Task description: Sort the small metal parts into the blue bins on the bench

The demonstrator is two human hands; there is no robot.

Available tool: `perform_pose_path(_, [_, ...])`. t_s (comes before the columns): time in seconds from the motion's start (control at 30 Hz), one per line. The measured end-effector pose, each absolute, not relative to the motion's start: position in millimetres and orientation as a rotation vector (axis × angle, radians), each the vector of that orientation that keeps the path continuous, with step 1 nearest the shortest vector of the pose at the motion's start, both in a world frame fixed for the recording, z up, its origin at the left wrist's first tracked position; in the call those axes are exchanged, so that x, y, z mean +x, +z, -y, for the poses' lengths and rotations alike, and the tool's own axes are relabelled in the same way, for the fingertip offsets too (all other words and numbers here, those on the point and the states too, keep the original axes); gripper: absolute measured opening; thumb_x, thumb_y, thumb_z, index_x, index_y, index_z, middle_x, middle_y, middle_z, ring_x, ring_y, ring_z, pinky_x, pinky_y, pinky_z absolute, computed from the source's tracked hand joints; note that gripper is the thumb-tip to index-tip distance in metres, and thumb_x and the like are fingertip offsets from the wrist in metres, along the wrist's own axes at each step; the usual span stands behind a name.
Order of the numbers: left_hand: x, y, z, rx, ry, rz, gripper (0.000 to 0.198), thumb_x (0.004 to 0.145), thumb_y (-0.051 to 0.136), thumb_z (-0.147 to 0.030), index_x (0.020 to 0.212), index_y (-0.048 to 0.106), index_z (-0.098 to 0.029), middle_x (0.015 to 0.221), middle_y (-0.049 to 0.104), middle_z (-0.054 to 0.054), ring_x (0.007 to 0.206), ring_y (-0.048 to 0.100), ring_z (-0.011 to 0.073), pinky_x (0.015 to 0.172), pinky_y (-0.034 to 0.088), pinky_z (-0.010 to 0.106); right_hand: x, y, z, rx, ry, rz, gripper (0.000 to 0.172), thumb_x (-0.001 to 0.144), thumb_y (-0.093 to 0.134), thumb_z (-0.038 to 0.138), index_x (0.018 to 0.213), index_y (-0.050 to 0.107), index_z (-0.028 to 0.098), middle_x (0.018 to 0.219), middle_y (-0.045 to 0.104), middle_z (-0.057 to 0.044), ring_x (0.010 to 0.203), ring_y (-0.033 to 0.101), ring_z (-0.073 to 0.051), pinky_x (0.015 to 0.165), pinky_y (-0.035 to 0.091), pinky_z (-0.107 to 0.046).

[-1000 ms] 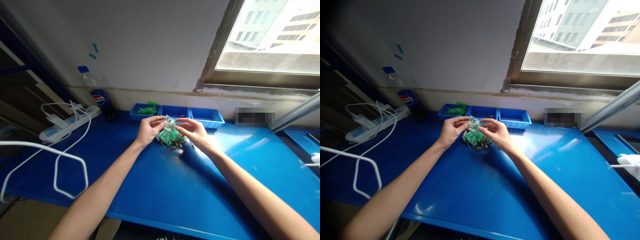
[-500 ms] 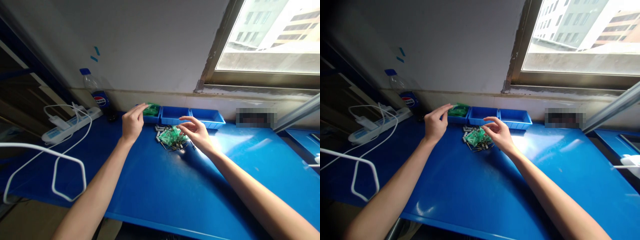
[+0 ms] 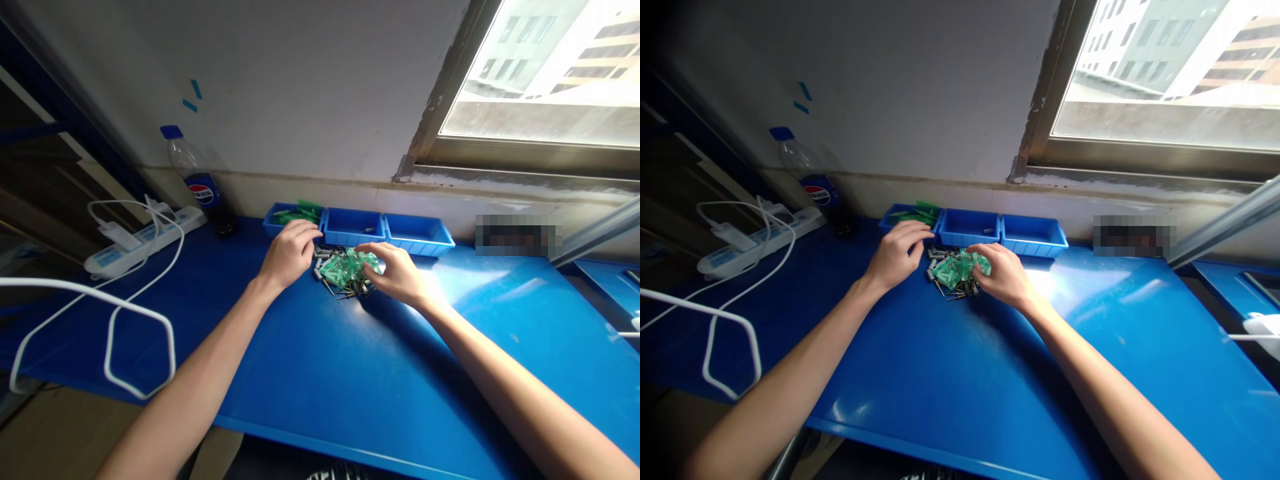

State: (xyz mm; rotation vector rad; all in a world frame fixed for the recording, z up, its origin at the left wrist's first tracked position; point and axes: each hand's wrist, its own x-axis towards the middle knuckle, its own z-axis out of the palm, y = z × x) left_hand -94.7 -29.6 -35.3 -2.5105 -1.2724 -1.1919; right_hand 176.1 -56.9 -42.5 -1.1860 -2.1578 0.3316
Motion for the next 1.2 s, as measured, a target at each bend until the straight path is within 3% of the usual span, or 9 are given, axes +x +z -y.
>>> perform_pose_path(0.27, [-68,-47,45,-2.73,-1.1,1.207,0.032,0.097,0.053,-0.008,0.116,0.078,-0.017,0.118,0.077,0.011,0.117,0.068,0.0257,0.105,0.059,0.044,177,-45,55,-1.194,0.324,2.109,0.035,0.087,0.058,0.013,0.113,0.077,0.027,0.113,0.081,-0.005,0.101,0.078,-0.029,0.094,0.06,-0.045])
perform_pose_path(0.47, [-68,-50,45,-2.769,-1.069,1.211,0.032,0.097,0.053,-0.009,0.119,0.076,-0.016,0.119,0.078,0.011,0.116,0.068,0.0263,0.104,0.059,0.044,174,-42,56,-1.121,0.385,2.173,0.039,0.085,0.066,0.022,0.123,0.074,0.024,0.124,0.078,-0.008,0.115,0.074,-0.032,0.102,0.057,-0.047])
perform_pose_path(0.6, [-64,-51,49,-2.816,-1.038,1.202,0.032,0.098,0.054,-0.011,0.122,0.075,-0.016,0.121,0.077,0.011,0.117,0.068,0.0266,0.106,0.057,0.044,172,-46,53,-1.162,0.409,2.179,0.044,0.086,0.063,0.018,0.128,0.072,0.025,0.128,0.077,-0.007,0.117,0.075,-0.032,0.103,0.058,-0.046])
perform_pose_path(0.7, [-61,-50,51,-2.809,-1.056,1.241,0.034,0.099,0.055,-0.014,0.129,0.072,-0.015,0.125,0.076,0.012,0.12,0.067,0.0273,0.108,0.056,0.046,171,-50,52,-1.203,0.372,2.09,0.036,0.09,0.06,0.018,0.122,0.075,0.027,0.121,0.08,-0.007,0.111,0.077,-0.033,0.099,0.06,-0.049])
perform_pose_path(0.87, [-59,-44,51,-2.733,-1.356,1.384,0.04,0.098,0.065,-0.026,0.137,0.068,-0.019,0.136,0.072,0.011,0.128,0.064,0.0287,0.112,0.054,0.047,166,-43,58,-1.115,0.506,1.812,0.018,0.096,0.067,0.036,0.107,0.077,0.028,0.111,0.082,-0.007,0.104,0.079,-0.033,0.095,0.062,-0.049])
perform_pose_path(1.03, [-56,-37,52,-2.882,-1.913,1.653,0.029,0.089,0.077,-0.041,0.106,0.078,-0.018,0.103,0.082,0.008,0.09,0.077,0.0227,0.085,0.063,0.035,161,-27,63,-1.008,1.014,1.494,0.043,0.079,0.086,0.052,0.108,0.064,0.028,0.094,0.083,-0.006,0.089,0.081,-0.031,0.083,0.066,-0.047])
perform_pose_path(1.2, [-50,-35,53,-2.904,-2.255,1.833,0.035,0.081,0.083,-0.046,0.097,0.078,-0.015,0.087,0.081,0.008,0.072,0.077,0.0215,0.064,0.062,0.031,158,-23,63,-1.057,1.059,1.435,0.055,0.071,0.09,0.059,0.107,0.062,0.027,0.085,0.081,-0.005,0.078,0.079,-0.029,0.079,0.066,-0.048])
